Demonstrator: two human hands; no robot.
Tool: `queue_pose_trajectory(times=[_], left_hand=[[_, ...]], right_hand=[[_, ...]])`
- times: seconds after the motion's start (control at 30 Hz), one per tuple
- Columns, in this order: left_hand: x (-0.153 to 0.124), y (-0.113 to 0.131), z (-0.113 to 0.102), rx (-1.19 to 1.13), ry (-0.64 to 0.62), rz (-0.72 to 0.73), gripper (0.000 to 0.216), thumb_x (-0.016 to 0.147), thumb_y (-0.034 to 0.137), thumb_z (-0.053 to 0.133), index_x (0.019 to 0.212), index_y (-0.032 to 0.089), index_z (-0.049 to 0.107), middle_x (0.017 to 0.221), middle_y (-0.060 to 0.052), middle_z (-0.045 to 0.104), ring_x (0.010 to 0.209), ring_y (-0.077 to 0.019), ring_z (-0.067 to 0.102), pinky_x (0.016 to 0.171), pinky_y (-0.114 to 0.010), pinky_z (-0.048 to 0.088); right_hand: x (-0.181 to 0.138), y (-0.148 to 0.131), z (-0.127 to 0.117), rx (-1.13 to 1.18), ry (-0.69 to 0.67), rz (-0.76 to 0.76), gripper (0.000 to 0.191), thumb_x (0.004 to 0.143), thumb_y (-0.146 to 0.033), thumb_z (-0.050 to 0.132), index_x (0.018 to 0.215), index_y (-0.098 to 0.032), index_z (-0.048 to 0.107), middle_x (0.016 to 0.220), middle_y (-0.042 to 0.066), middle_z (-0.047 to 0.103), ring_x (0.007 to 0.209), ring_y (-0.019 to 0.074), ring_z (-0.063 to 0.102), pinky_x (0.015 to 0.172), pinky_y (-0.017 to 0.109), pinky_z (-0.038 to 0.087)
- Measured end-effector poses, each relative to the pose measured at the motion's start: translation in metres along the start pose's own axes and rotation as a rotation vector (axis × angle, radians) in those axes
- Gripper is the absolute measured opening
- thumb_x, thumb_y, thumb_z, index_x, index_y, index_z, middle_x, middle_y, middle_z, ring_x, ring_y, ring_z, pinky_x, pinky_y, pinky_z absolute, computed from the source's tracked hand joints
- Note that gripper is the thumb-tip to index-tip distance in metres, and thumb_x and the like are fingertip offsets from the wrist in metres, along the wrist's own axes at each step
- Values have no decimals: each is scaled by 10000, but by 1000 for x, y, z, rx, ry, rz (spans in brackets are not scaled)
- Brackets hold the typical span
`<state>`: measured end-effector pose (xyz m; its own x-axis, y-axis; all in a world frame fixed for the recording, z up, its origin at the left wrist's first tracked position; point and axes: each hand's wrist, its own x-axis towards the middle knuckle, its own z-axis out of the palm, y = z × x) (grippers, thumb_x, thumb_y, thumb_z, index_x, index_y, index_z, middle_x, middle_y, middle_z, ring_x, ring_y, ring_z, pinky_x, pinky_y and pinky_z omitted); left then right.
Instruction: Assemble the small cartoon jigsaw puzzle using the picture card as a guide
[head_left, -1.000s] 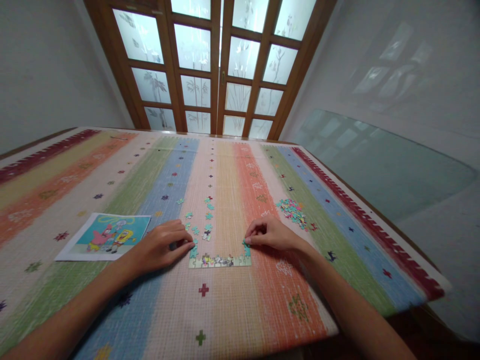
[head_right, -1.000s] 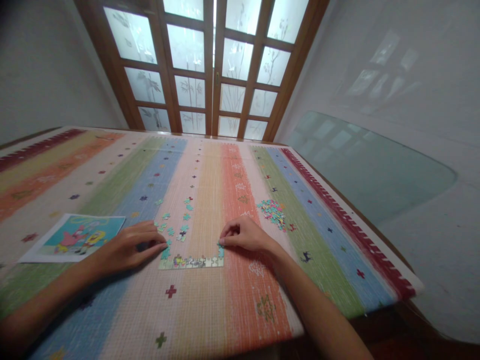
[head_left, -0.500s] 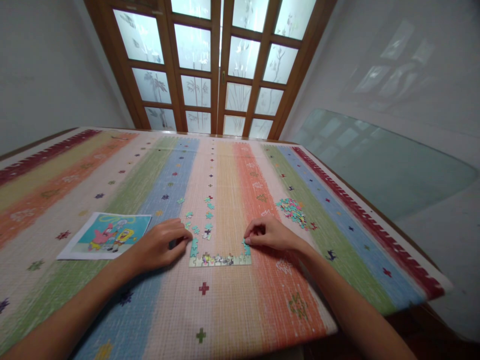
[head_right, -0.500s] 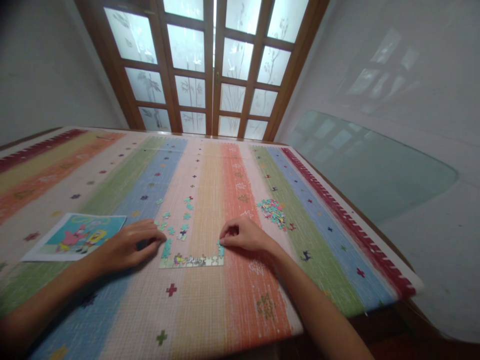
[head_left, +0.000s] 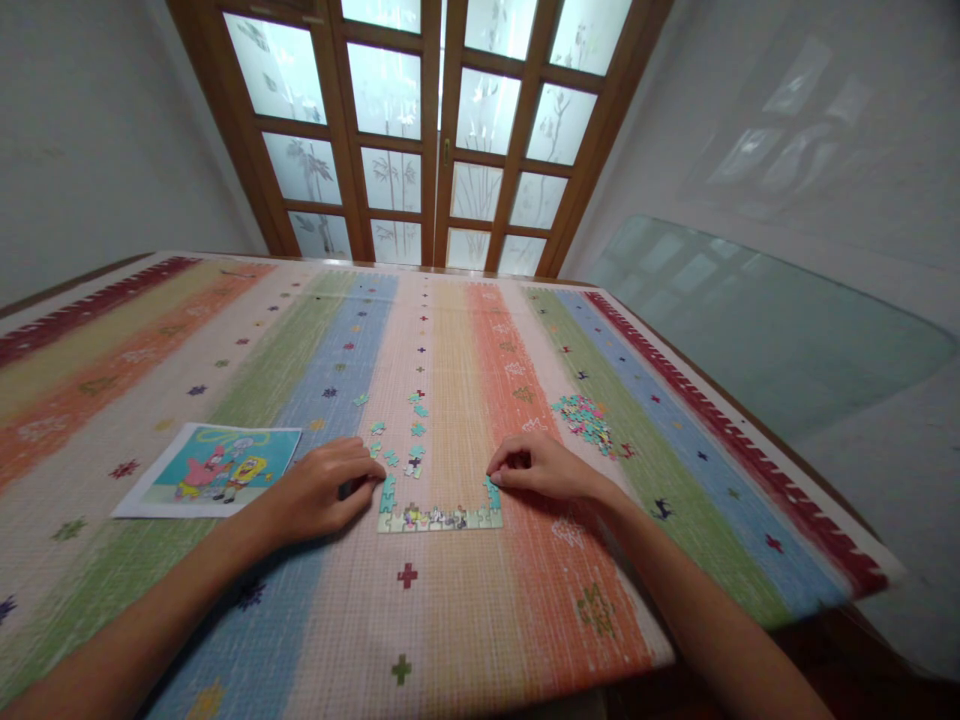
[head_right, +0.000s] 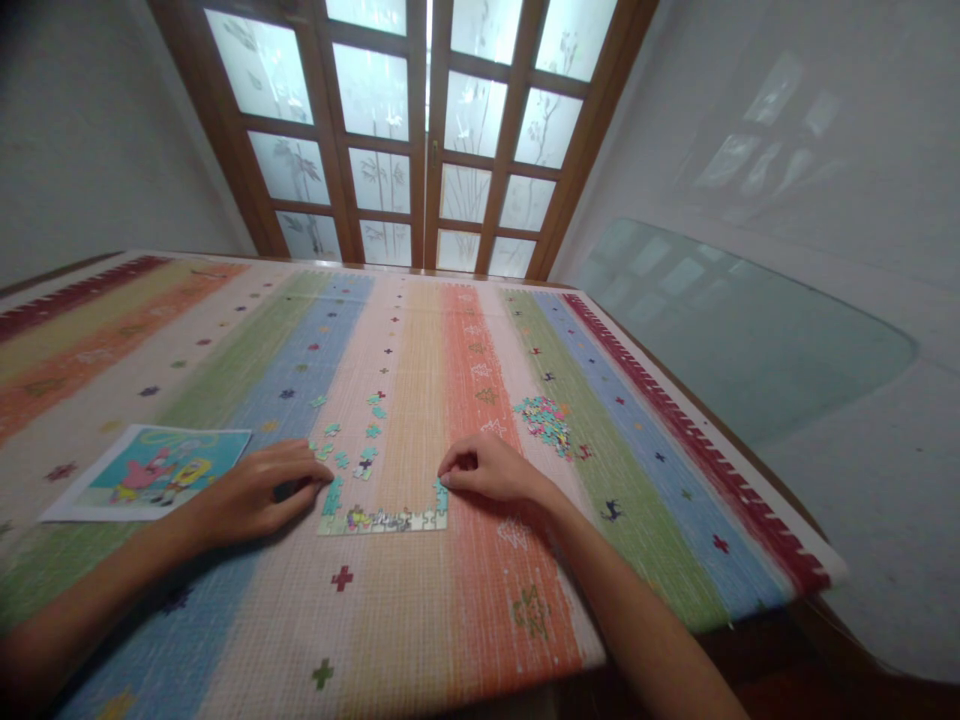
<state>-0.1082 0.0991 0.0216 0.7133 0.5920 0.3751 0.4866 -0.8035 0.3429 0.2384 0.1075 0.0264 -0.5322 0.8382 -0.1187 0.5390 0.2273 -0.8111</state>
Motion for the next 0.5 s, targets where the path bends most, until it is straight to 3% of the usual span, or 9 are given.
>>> queue_pose_trajectory(times=[0.5], left_hand=[[0, 0, 0, -7, -12, -27, 231, 938, 158, 464, 915, 193, 691, 780, -41, 672, 738, -186, 606, 690, -313, 479]], right_hand=[[0, 0, 2, 4, 4, 27, 68, 796, -185, 716, 812, -149, 772, 660, 1, 622, 594, 105, 474, 566, 255, 357]])
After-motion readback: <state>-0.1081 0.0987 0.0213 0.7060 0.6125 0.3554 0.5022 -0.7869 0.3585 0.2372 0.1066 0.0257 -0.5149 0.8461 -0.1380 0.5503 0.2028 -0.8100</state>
